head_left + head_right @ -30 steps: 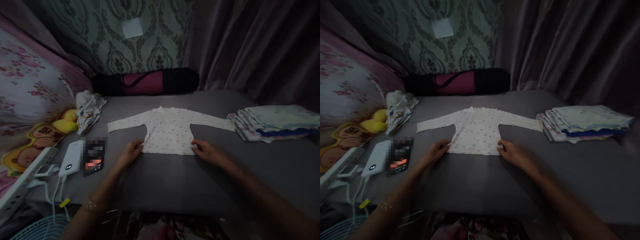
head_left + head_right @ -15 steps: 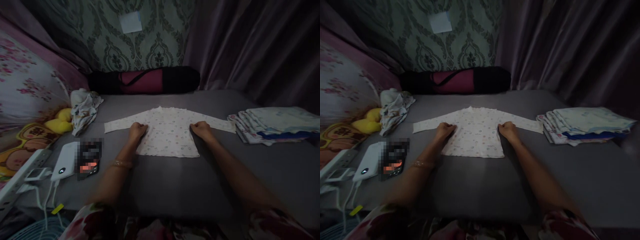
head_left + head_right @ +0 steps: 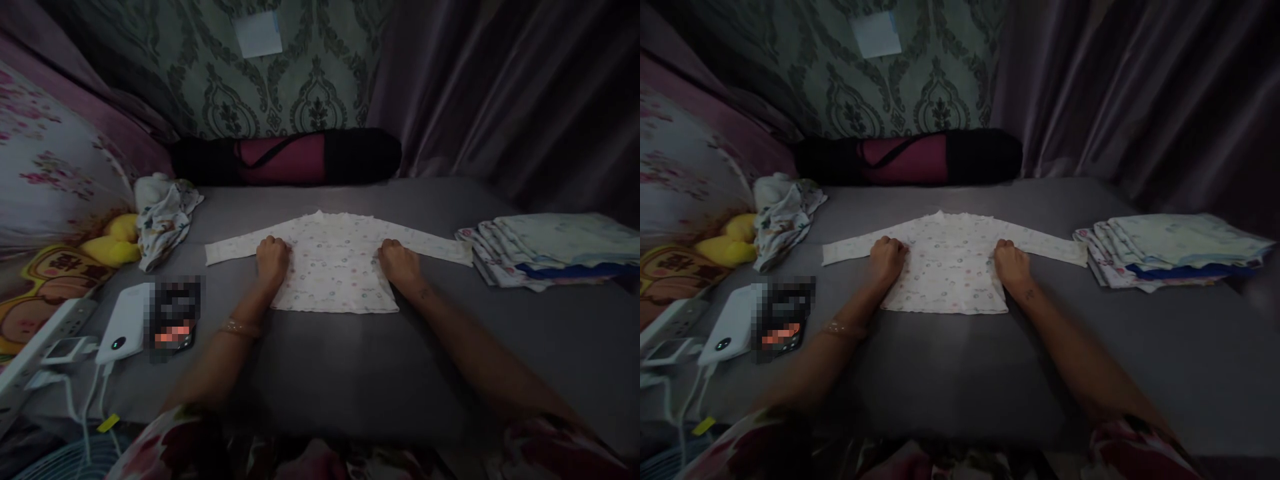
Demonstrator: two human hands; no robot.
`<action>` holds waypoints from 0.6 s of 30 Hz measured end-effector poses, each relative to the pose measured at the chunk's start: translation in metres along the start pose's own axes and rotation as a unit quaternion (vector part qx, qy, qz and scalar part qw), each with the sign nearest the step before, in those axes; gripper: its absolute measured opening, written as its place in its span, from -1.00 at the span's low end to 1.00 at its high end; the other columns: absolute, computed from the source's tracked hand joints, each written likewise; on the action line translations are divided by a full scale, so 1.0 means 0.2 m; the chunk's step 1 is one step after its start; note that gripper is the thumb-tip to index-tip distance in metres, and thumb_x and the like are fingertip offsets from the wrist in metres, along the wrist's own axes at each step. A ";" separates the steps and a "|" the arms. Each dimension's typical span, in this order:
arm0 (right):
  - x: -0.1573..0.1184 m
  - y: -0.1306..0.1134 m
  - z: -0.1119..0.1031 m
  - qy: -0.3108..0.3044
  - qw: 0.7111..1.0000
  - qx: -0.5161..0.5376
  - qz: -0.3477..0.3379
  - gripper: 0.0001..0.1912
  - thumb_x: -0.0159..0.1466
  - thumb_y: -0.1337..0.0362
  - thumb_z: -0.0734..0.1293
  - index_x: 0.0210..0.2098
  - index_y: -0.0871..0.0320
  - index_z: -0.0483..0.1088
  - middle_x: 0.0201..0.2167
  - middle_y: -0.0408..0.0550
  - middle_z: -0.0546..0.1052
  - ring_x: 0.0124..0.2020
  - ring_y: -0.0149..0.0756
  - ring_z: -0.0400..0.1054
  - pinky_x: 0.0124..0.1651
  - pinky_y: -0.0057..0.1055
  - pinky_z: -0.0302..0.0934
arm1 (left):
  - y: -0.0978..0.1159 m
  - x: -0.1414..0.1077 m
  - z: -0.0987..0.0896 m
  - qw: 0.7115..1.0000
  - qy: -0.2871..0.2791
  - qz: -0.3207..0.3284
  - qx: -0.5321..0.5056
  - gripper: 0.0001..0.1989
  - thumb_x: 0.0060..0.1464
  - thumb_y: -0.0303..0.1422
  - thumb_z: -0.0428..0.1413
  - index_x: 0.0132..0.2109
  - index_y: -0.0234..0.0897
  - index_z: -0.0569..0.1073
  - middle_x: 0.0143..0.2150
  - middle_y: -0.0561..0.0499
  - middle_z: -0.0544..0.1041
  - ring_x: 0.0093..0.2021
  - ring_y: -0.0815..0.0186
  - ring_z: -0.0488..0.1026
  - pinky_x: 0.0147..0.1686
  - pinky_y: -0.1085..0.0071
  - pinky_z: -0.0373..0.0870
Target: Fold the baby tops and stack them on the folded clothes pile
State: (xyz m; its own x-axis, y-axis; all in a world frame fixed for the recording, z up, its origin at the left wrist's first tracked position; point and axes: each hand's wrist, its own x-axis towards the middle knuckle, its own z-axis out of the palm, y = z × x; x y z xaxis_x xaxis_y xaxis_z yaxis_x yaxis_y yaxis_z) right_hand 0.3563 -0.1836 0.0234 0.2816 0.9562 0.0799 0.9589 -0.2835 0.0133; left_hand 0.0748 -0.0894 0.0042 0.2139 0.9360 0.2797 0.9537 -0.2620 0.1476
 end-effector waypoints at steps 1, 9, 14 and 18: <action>-0.02 0.00 0.00 -0.001 1.000 -0.015 -0.006 -0.68 0.37 0.42 0.05 -0.05 0.30 0.37 -0.13 0.25 0.51 -0.20 -0.09 0.49 -0.20 -0.33 0.27 | 0.00 -0.01 -0.01 1.000 0.007 0.020 0.015 -0.74 0.19 -0.35 -0.06 -0.20 -0.39 0.49 -0.16 -0.32 0.46 -0.07 -0.06 0.38 -0.11 0.08 0.31; 0.07 -0.14 -0.03 0.074 0.984 0.040 -0.157 -0.60 0.38 0.34 0.00 0.07 0.30 0.33 0.09 0.26 0.39 0.15 -0.04 0.23 0.20 -0.19 0.06 | 0.16 0.04 -0.01 0.991 0.011 0.112 -0.066 -0.71 0.25 -0.41 -0.15 -0.01 -0.38 0.38 -0.02 -0.29 0.44 0.05 0.01 0.35 0.03 0.09 0.28; 0.21 -0.27 0.10 -0.004 0.982 0.099 -0.158 -0.40 0.42 0.11 -0.04 0.33 0.32 0.05 0.38 0.17 0.04 0.39 -0.05 -0.16 0.35 -0.07 -0.20 | 0.30 0.08 0.14 0.975 -0.083 0.184 -0.093 -0.46 0.30 -0.20 -0.17 0.26 -0.51 0.19 0.31 -0.34 0.22 0.33 0.06 0.14 0.28 0.16 0.07; 0.17 -0.25 0.16 -0.033 0.980 0.086 -0.174 -0.37 0.42 0.03 -0.06 0.35 0.25 0.02 0.39 0.16 -0.01 0.40 -0.02 -0.19 0.35 0.07 -0.27 | 0.26 0.00 0.16 0.974 -0.103 0.199 -0.043 -0.39 0.33 -0.13 -0.28 0.32 -0.49 0.14 0.38 -0.32 0.09 0.39 0.03 -0.01 0.34 0.08 -0.09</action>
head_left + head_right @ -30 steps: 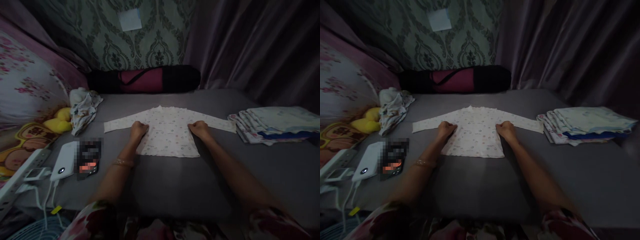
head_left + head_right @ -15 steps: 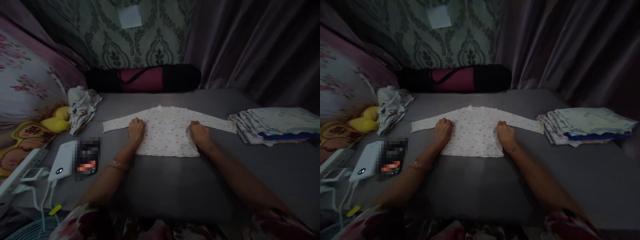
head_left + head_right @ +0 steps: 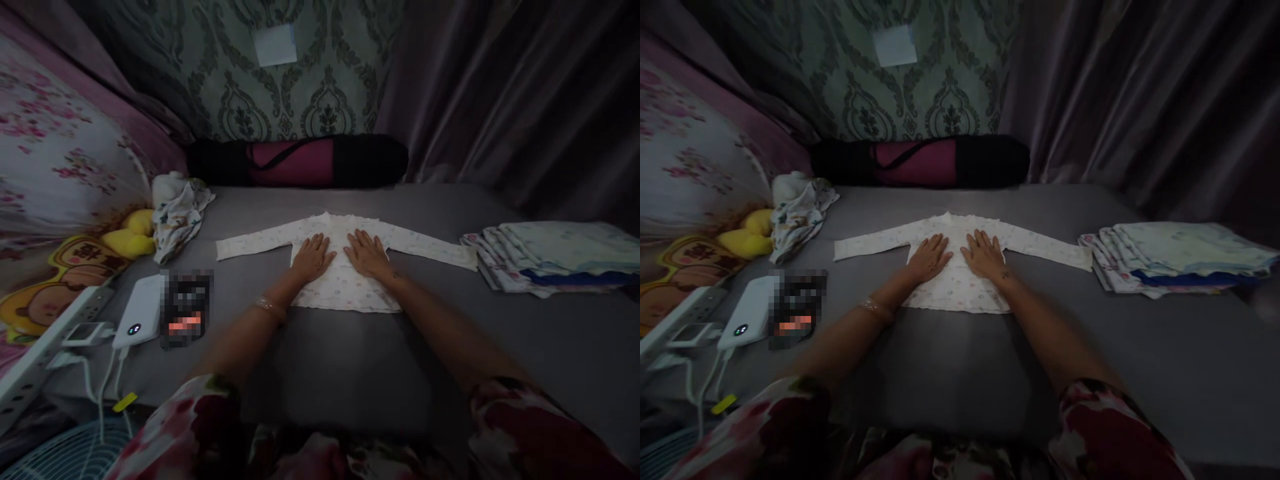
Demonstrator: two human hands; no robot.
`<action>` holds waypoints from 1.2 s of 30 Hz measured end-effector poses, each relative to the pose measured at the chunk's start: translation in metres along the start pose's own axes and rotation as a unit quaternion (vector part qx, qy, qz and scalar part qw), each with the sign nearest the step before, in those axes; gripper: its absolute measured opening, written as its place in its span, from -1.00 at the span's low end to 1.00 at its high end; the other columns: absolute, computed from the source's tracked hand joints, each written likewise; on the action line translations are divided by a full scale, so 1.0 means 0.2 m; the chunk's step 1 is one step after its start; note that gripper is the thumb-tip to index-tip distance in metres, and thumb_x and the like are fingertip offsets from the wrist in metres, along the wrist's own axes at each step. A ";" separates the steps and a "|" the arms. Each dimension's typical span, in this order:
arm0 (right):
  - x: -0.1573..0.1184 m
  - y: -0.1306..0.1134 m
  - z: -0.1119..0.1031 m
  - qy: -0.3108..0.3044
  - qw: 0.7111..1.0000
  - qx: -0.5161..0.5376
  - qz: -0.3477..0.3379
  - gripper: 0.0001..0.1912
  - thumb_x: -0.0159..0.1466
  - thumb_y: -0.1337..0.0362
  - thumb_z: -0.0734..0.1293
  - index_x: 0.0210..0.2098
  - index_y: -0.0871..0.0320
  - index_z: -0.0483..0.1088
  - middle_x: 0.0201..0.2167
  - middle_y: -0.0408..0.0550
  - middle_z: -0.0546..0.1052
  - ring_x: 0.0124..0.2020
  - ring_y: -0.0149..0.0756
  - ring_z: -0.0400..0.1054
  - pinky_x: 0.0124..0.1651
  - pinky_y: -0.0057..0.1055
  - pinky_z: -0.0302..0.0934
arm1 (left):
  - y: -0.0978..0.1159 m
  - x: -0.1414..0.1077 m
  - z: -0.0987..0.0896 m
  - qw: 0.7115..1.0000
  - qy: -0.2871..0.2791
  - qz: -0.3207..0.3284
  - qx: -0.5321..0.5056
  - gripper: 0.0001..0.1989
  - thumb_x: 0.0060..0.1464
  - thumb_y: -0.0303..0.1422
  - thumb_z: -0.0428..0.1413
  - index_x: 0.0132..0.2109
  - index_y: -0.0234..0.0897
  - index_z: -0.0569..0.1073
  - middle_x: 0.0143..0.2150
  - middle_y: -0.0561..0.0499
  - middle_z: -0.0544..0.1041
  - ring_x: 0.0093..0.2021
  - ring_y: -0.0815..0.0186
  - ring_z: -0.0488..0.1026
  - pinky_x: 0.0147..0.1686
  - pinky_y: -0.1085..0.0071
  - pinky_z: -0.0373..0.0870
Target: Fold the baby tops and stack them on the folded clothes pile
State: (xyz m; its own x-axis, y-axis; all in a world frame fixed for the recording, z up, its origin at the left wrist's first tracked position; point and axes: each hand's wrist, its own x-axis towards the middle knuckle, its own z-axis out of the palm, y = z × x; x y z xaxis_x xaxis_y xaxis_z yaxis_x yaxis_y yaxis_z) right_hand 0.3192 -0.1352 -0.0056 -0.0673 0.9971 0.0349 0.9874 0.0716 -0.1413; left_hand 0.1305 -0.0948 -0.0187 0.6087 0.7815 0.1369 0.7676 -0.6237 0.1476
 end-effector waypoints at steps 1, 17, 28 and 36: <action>-0.04 0.01 0.00 -0.001 1.000 -0.002 -0.013 -0.37 0.41 0.02 -0.06 0.35 0.23 0.03 0.40 0.15 -0.02 0.40 -0.02 -0.19 0.35 0.08 -0.28 | -0.01 -0.04 -0.01 1.000 -0.006 0.012 0.003 -0.38 0.33 -0.12 -0.29 0.32 -0.48 0.13 0.39 -0.31 0.07 0.40 0.04 -0.03 0.34 0.07 -0.10; -0.77 0.07 -0.12 -0.070 0.967 0.074 -0.232 -0.45 0.44 0.06 -0.04 0.39 -0.01 -0.07 0.42 -0.07 -0.11 0.42 -0.17 -0.26 0.40 -0.03 -0.29 | -0.19 -0.59 -0.23 0.987 -0.120 0.107 -0.027 -0.34 0.30 0.02 -0.29 0.40 -0.23 -0.02 0.45 -0.12 -0.09 0.43 0.12 -0.18 0.35 0.13 -0.17; -0.37 -0.01 -0.16 -0.001 0.978 0.187 -0.098 -0.57 0.41 0.20 0.04 0.14 0.10 0.37 0.09 0.03 0.48 0.12 -0.18 0.33 0.19 -0.20 0.15 | 0.15 -0.27 -0.27 0.997 -0.024 0.021 -0.071 -0.66 0.28 -0.29 -0.16 0.01 -0.36 0.41 -0.01 -0.21 0.51 0.03 0.19 0.44 0.07 0.28 0.32; -0.23 -0.13 0.00 0.005 0.999 0.019 -0.034 -0.44 0.41 0.22 -0.02 0.33 0.32 0.08 0.38 0.18 0.03 0.39 -0.06 -0.15 0.37 -0.02 -0.27 | 0.34 -0.20 -0.05 0.996 -0.058 -0.065 -0.029 -0.46 0.31 -0.30 -0.26 0.34 -0.48 0.08 0.41 -0.26 0.02 0.41 0.03 -0.09 0.33 -0.09 -0.16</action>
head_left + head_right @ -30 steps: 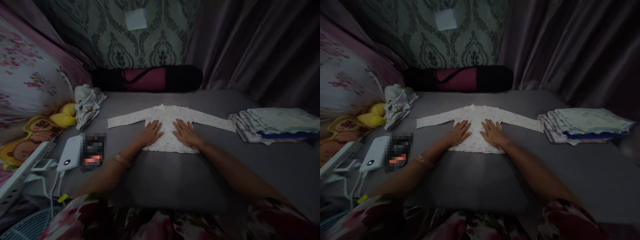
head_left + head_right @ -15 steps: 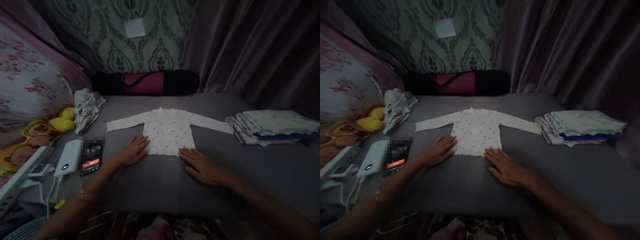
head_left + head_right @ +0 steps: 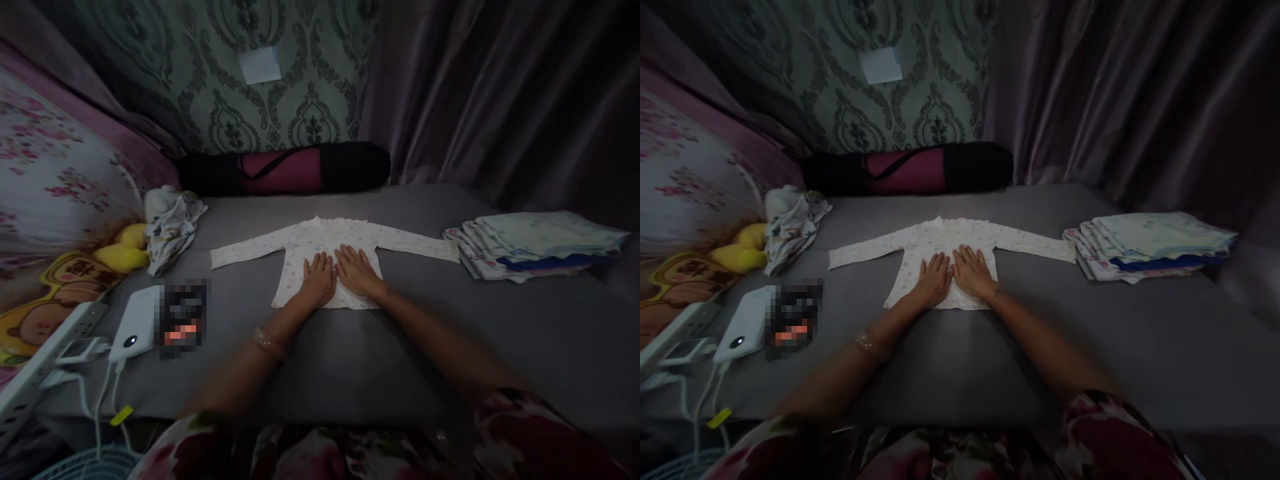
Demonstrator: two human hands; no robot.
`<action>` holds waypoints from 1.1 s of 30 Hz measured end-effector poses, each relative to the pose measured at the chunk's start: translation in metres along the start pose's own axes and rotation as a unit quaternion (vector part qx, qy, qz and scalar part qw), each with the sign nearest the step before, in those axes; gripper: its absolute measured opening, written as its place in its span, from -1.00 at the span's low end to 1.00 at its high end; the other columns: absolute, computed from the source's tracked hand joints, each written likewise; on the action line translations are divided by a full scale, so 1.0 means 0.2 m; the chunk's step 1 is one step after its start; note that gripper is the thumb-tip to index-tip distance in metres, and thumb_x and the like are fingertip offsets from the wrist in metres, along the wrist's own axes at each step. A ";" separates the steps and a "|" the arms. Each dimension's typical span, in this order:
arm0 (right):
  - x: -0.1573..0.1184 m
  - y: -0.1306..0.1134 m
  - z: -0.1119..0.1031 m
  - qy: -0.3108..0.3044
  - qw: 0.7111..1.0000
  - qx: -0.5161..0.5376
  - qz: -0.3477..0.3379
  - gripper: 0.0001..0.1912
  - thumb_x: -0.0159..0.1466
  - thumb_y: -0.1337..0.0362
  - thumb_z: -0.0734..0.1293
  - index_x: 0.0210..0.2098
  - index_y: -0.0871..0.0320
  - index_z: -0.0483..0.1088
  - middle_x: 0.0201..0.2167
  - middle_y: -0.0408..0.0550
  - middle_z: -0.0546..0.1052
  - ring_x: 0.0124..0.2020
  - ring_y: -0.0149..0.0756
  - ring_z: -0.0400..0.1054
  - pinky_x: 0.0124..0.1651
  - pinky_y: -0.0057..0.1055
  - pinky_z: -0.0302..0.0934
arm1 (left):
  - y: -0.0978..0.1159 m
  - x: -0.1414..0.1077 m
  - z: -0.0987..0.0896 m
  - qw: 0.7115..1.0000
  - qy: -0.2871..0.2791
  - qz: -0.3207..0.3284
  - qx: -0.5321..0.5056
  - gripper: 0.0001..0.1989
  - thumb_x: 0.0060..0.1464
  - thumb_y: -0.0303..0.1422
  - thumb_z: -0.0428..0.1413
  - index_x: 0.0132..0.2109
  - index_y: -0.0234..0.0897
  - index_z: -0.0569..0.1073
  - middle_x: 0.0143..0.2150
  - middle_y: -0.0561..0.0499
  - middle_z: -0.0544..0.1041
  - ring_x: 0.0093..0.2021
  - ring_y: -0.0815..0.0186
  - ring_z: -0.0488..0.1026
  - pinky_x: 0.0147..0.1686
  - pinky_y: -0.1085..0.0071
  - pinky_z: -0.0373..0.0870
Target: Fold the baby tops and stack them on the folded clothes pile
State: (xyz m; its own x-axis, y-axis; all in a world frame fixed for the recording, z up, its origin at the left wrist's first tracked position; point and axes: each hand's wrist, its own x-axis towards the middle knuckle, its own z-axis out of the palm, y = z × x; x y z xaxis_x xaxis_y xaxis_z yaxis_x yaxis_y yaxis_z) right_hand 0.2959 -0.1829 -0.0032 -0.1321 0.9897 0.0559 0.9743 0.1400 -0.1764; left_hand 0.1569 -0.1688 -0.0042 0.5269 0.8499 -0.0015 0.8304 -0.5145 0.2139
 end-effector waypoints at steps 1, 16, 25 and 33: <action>-0.03 0.00 0.00 -0.005 1.000 -0.004 -0.012 -0.43 0.41 0.21 -0.02 0.34 0.31 0.06 0.38 0.17 0.02 0.40 -0.05 -0.16 0.37 -0.02 -0.29 | -0.01 -0.03 -0.01 1.000 -0.006 0.009 0.004 -0.45 0.32 -0.27 -0.26 0.35 -0.46 0.06 0.42 -0.24 0.00 0.42 0.04 -0.11 0.33 -0.10 -0.19; -0.44 -0.09 -0.10 -0.080 0.981 0.067 -0.165 -0.40 0.42 0.12 -0.02 0.36 0.28 0.02 0.39 0.18 -0.04 0.41 -0.09 -0.24 0.39 -0.05 -0.24 | -0.11 -0.38 -0.09 0.989 -0.033 0.143 -0.015 -0.44 0.31 -0.12 -0.25 0.31 -0.32 0.17 0.37 -0.23 0.16 0.38 0.07 0.05 0.30 0.03 0.02; -0.21 0.05 -0.07 -0.001 0.999 0.013 -0.043 -0.35 0.41 -0.01 -0.02 0.35 0.25 0.05 0.39 0.20 -0.03 0.41 -0.01 -0.25 0.38 0.03 -0.32 | -0.26 -0.10 -0.03 0.999 0.035 -0.003 0.040 -0.29 0.28 -0.04 -0.23 0.34 -0.56 0.08 0.40 -0.36 0.02 0.41 -0.05 -0.11 0.33 -0.01 -0.10; -0.24 0.14 -0.06 -0.026 0.997 0.029 -0.063 -0.31 0.41 -0.05 -0.10 0.37 0.24 0.00 0.40 0.18 -0.08 0.42 -0.03 -0.29 0.37 0.06 -0.31 | -0.39 -0.14 0.01 0.998 0.054 0.006 0.034 -0.27 0.28 0.00 -0.32 0.34 -0.49 0.10 0.40 -0.35 0.03 0.40 -0.05 -0.08 0.30 -0.02 -0.01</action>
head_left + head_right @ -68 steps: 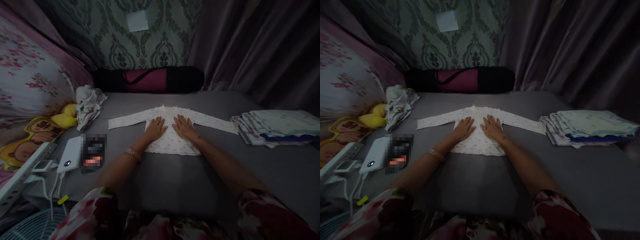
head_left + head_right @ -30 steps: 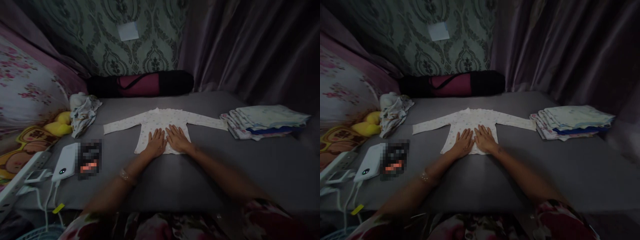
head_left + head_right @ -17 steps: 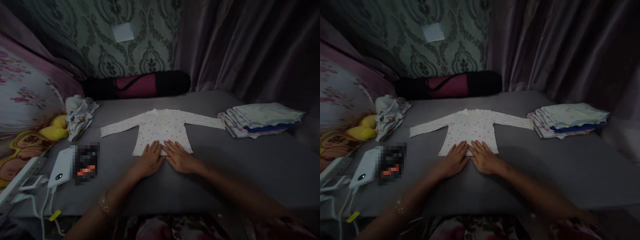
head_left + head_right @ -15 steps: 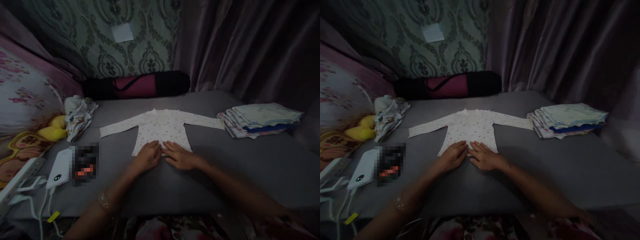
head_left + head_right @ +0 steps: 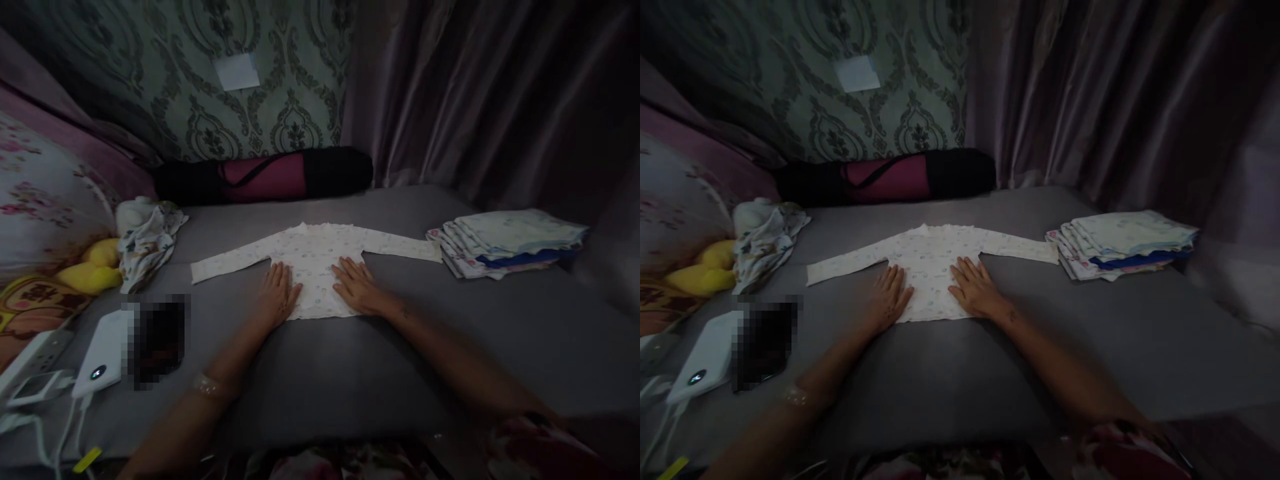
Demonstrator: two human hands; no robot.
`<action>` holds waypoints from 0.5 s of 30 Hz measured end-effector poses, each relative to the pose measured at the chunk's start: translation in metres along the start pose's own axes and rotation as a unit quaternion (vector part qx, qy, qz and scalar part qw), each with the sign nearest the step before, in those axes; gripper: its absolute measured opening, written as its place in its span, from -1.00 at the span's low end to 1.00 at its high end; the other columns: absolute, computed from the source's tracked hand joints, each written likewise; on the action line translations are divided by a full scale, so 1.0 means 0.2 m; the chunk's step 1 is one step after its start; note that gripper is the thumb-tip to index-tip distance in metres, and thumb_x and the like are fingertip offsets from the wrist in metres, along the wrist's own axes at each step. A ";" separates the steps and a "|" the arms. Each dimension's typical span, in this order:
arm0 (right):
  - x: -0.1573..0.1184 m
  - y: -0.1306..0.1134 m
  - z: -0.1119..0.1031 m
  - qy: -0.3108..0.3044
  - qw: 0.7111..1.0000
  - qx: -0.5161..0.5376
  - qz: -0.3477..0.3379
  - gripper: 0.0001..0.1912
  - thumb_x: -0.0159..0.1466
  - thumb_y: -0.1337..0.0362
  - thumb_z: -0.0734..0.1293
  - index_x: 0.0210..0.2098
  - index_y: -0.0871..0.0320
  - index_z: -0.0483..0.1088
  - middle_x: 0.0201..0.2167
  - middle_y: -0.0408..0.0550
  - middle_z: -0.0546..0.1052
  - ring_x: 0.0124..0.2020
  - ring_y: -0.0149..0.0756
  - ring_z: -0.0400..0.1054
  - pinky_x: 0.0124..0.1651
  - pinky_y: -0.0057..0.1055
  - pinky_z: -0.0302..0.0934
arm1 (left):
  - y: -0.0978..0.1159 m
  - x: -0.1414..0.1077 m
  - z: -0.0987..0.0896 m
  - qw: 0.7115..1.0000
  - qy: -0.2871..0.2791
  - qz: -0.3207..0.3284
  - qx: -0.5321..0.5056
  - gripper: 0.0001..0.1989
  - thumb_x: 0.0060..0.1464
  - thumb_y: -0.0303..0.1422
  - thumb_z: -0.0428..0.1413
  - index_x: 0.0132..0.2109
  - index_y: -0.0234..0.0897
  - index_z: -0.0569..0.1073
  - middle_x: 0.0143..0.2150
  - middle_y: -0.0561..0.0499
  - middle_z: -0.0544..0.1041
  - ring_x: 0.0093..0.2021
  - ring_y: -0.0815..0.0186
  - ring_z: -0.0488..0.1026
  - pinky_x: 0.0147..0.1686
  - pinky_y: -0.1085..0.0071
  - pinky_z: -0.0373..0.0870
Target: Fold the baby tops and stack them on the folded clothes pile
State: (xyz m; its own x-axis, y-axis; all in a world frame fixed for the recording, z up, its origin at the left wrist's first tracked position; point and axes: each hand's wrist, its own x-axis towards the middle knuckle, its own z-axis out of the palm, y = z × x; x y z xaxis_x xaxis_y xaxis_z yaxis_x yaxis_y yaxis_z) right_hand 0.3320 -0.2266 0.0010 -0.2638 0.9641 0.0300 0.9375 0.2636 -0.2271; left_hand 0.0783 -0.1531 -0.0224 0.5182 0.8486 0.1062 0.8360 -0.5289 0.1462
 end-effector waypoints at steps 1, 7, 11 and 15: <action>-0.01 0.02 0.00 0.002 1.000 -0.002 0.003 -0.31 0.42 -0.04 -0.11 0.37 0.25 -0.01 0.40 0.18 -0.08 0.42 -0.04 -0.29 0.37 0.05 -0.31 | -0.02 -0.01 0.00 1.000 0.007 0.001 0.001 -0.28 0.28 0.00 -0.33 0.34 -0.48 0.10 0.39 -0.34 0.04 0.40 -0.05 -0.07 0.29 -0.02 0.00; -0.04 0.05 0.02 0.008 1.000 -0.008 0.022 -0.33 0.41 -0.04 -0.07 0.37 0.20 0.00 0.40 0.15 -0.06 0.41 -0.06 -0.25 0.37 0.04 -0.27 | -0.06 -0.05 0.03 1.000 -0.007 0.009 0.011 -0.29 0.28 -0.01 -0.35 0.36 -0.43 0.05 0.39 -0.31 0.06 0.40 -0.01 -0.05 0.30 -0.02 -0.02; -0.02 0.07 -0.01 -0.017 0.999 0.029 0.014 -0.35 0.39 -0.02 0.04 0.34 0.21 0.06 0.40 0.15 -0.06 0.41 -0.04 -0.24 0.37 0.03 -0.26 | -0.03 -0.03 -0.04 0.999 -0.034 0.000 0.029 -0.32 0.27 -0.01 -0.31 0.33 -0.38 0.12 0.38 -0.31 0.08 0.39 -0.03 0.00 0.29 -0.11 -0.10; 0.02 0.22 -0.15 -0.021 0.989 0.147 0.005 -0.53 0.37 0.07 0.10 0.10 0.16 0.40 0.17 0.06 0.41 0.19 -0.14 0.27 0.20 -0.22 0.15 | -0.01 0.02 -0.16 0.999 -0.037 0.010 0.025 -0.47 0.29 -0.05 -0.25 0.10 -0.29 0.38 0.22 -0.27 0.37 0.23 -0.03 0.27 0.25 -0.19 -0.12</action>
State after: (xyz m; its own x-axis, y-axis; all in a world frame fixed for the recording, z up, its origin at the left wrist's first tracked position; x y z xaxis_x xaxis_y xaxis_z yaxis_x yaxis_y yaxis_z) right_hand 0.3786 -0.2104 0.0205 -0.2694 0.9629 -0.0138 0.8353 0.2265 -0.5010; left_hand 0.0732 -0.1492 0.0097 0.5447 0.8379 0.0355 0.8327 -0.5454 0.0957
